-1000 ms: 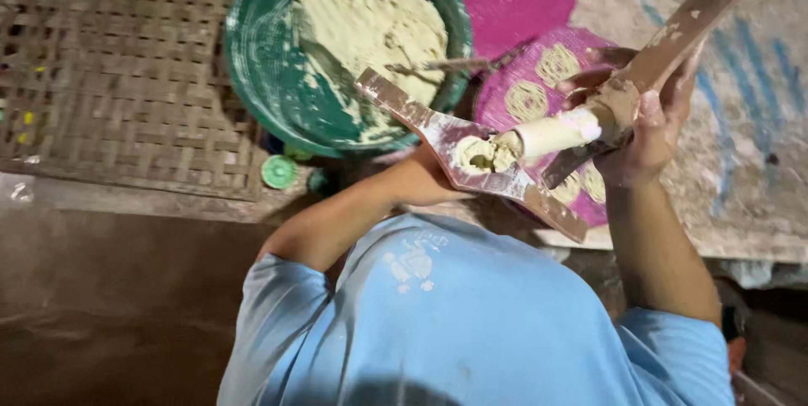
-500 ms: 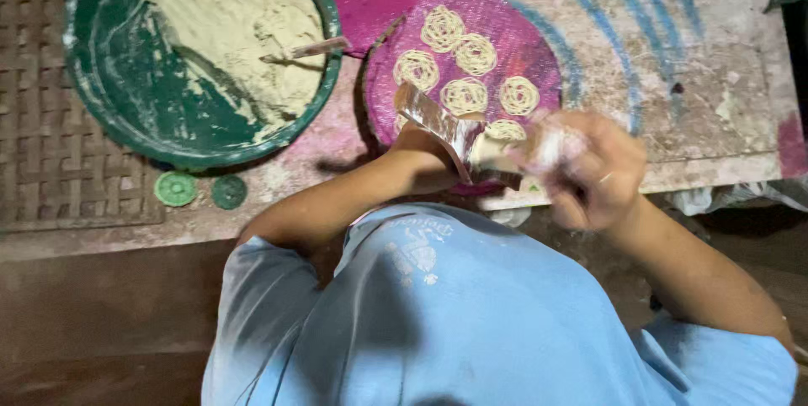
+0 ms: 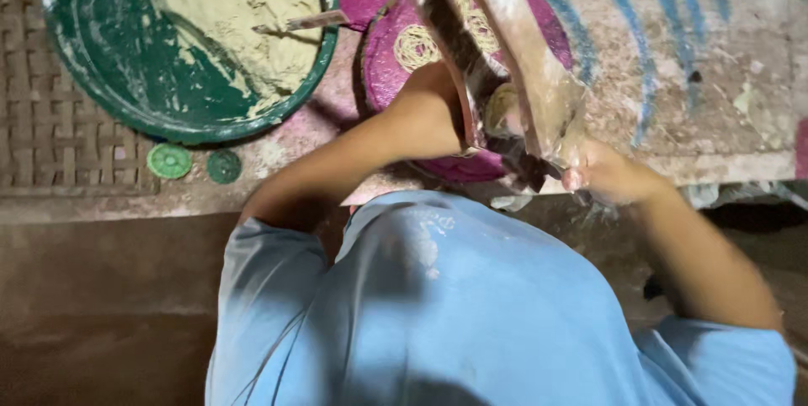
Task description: The person uses a manual dough press to extrude dough into spiral shapes on a pink tray. They repeatedly scoop dough from a green bucket, load the press, and squeeze to form noodles, then arrange them on the tray.
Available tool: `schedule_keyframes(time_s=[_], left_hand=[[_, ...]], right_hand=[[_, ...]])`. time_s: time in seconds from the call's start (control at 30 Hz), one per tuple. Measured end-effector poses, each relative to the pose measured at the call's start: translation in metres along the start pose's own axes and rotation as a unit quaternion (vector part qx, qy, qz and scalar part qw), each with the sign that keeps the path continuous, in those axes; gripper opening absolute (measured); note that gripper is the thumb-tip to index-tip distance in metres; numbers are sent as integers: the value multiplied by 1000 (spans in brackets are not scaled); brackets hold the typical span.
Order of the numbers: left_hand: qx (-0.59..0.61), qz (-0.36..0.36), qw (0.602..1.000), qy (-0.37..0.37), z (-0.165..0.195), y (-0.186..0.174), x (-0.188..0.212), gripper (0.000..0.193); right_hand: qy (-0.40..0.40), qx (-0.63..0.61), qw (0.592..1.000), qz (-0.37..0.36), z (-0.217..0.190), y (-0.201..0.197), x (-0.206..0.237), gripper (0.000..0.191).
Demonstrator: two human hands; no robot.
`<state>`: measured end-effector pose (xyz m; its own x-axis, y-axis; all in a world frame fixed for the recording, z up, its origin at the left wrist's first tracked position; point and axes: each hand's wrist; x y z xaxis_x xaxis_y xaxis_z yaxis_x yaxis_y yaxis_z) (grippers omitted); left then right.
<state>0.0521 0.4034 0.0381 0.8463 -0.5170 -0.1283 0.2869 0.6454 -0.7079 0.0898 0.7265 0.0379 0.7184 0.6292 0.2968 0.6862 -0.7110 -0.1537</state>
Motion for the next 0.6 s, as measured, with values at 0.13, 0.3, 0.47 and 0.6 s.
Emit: schedule_keyframes(time_s=[0.13,0.3,0.47,0.6], left_hand=[[-4,26,958,-286,-42,16,35,63],[175,237,893,-339,-89,104,106,110],[508,68,740,-435,-109,142,115,97],[506,37,818,-269,-179,70,77,80]], right_hand=[[-109,-115,983,90,22,29,8,70],[-292,-281,901,155,14,42,21,47],[-304,-306,868,246,18,39,37,56],[-292,-318,864,257,32,37,49,62]])
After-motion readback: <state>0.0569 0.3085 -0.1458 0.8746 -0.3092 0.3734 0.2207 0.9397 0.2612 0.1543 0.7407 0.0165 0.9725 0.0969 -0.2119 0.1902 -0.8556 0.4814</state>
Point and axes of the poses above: each hand's wrist, its own x-axis away from the middle knuckle, its own y-axis out of the palm, z = x × y, and after that the axes turned 12 degrees about -y, right-handed
